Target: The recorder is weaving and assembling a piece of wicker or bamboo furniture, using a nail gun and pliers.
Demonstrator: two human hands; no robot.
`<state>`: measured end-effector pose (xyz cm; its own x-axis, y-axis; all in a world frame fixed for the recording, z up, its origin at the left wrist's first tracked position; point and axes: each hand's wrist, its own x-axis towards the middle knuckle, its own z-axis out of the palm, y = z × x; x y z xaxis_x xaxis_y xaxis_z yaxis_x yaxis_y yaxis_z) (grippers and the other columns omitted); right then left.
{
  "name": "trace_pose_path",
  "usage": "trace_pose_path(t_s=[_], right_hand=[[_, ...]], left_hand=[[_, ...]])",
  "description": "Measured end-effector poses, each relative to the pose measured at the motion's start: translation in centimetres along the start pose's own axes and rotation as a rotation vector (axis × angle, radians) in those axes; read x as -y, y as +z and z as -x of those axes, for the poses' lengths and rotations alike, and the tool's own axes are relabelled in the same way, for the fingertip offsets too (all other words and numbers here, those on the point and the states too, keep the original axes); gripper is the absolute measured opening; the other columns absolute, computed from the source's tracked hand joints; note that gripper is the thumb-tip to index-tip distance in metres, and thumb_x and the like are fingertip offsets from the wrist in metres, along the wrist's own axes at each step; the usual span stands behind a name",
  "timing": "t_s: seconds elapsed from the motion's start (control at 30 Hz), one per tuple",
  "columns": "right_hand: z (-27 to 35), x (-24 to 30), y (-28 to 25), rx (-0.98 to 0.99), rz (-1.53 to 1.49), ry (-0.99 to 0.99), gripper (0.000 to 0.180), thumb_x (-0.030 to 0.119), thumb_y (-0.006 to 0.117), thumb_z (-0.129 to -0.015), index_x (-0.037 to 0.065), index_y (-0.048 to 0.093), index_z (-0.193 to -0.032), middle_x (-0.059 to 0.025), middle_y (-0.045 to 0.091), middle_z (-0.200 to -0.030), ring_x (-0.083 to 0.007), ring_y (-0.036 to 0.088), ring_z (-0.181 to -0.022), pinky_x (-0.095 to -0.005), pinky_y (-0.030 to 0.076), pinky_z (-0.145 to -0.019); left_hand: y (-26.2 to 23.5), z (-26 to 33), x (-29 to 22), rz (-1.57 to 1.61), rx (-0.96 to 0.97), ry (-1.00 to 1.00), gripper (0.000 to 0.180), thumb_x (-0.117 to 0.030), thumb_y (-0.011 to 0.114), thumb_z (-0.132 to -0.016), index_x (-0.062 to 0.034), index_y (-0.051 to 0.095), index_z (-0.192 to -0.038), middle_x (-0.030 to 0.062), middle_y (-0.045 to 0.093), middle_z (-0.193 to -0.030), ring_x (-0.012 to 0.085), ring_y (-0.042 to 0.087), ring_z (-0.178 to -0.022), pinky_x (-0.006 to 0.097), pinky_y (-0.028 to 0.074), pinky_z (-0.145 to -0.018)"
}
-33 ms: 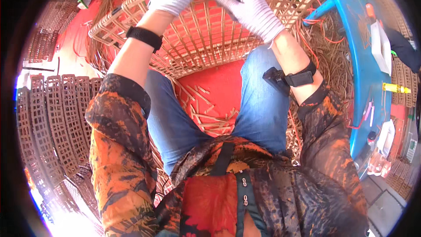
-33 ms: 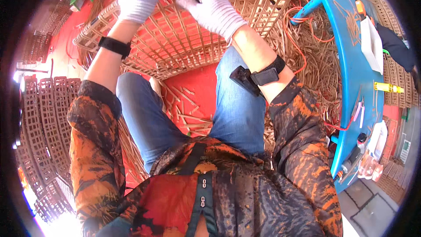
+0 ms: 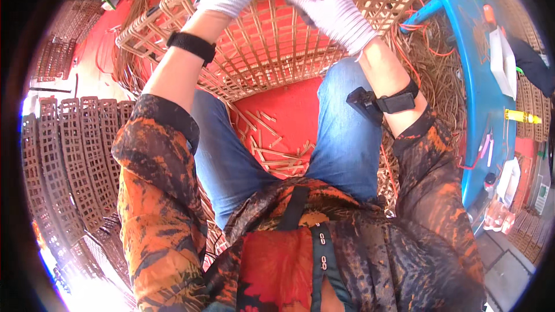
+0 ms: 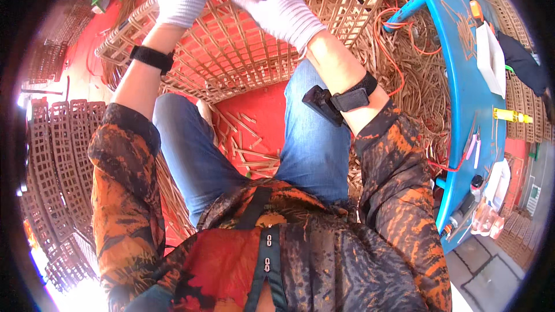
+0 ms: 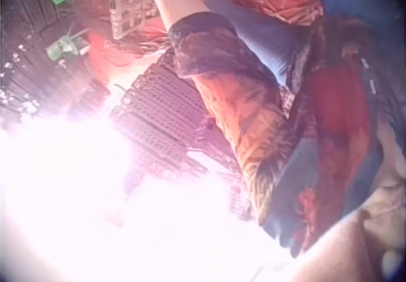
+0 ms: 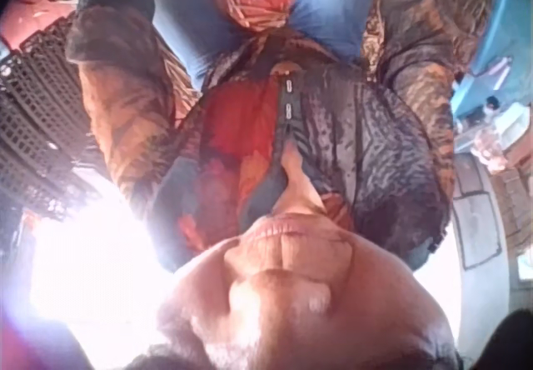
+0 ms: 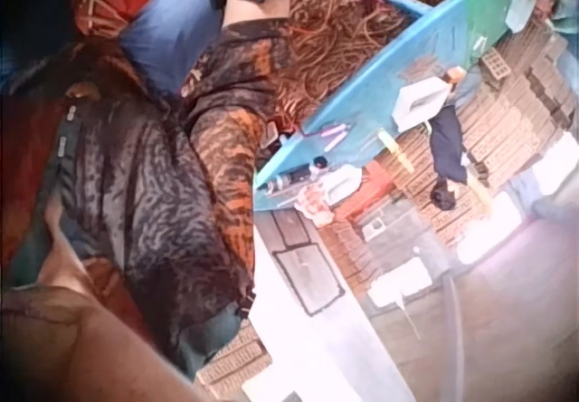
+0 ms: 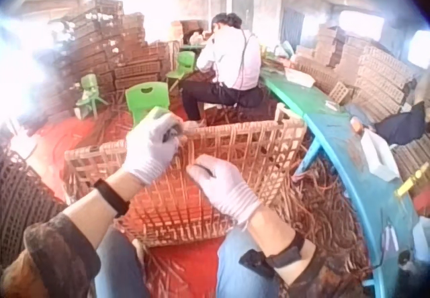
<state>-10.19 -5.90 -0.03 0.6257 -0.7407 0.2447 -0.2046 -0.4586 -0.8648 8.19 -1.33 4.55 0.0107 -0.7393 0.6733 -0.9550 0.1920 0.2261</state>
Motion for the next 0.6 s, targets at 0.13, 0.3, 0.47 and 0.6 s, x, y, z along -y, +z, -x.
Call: trace_pose_path(t_s=[0.13, 0.3, 0.47, 0.6], right_hand=[[-0.4, 1.3, -0.4, 0.099, -0.422, 0.254, 0.022, 0.028, 0.063, -0.099, 0.007, 0.068, -0.096, -0.001, 0.064, -0.072, -0.0091, 0.06, -0.063, -0.0259, 0.047, -0.056], [-0.5, 2.9, -0.5, 0.164, -0.811, 0.271, 0.02, 0.028, 0.061, -0.1, 0.011, 0.063, -0.088, 0.005, 0.057, -0.067, -0.0065, 0.053, -0.055, -0.0224, 0.041, -0.051], [0.8, 3.0, -0.2, 0.089, -0.795, 0.204, 0.026, 0.03, 0.065, -0.097, 0.006, 0.07, -0.094, -0.002, 0.067, -0.073, -0.0108, 0.063, -0.065, -0.0275, 0.05, -0.056], [7.0, 1.0, -5.3, -0.057, -0.002, -0.052, 0.019, 0.023, 0.062, -0.098, 0.006, 0.069, -0.097, -0.0076, 0.068, -0.079, -0.0213, 0.068, -0.073, -0.0343, 0.053, -0.067]], left_hand=[[0.7, -0.6, 0.3, 0.071, -0.134, 0.159, 0.01, -0.005, 0.072, -0.078, -0.01, 0.068, -0.086, 0.0076, 0.062, -0.088, 0.0298, 0.063, -0.084, 0.039, 0.052, -0.075], [0.8, -0.7, 0.5, 0.02, -0.055, 0.294, 0.01, -0.007, 0.073, -0.077, -0.0123, 0.071, -0.086, 0.0085, 0.062, -0.087, 0.0283, 0.063, -0.085, 0.039, 0.052, -0.072], [1.6, -0.8, -0.6, 0.407, 0.03, -0.104, 0.012, -0.024, 0.072, -0.086, -0.0129, 0.072, -0.093, 0.0055, 0.069, -0.095, 0.0263, 0.065, -0.086, 0.04, 0.053, -0.075], [2.0, -1.1, -0.3, 0.048, -0.09, 0.227, 0.009, -0.015, 0.078, -0.08, -0.0114, 0.075, -0.088, 0.0081, 0.064, -0.087, 0.0279, 0.063, -0.084, 0.036, 0.051, -0.075]])
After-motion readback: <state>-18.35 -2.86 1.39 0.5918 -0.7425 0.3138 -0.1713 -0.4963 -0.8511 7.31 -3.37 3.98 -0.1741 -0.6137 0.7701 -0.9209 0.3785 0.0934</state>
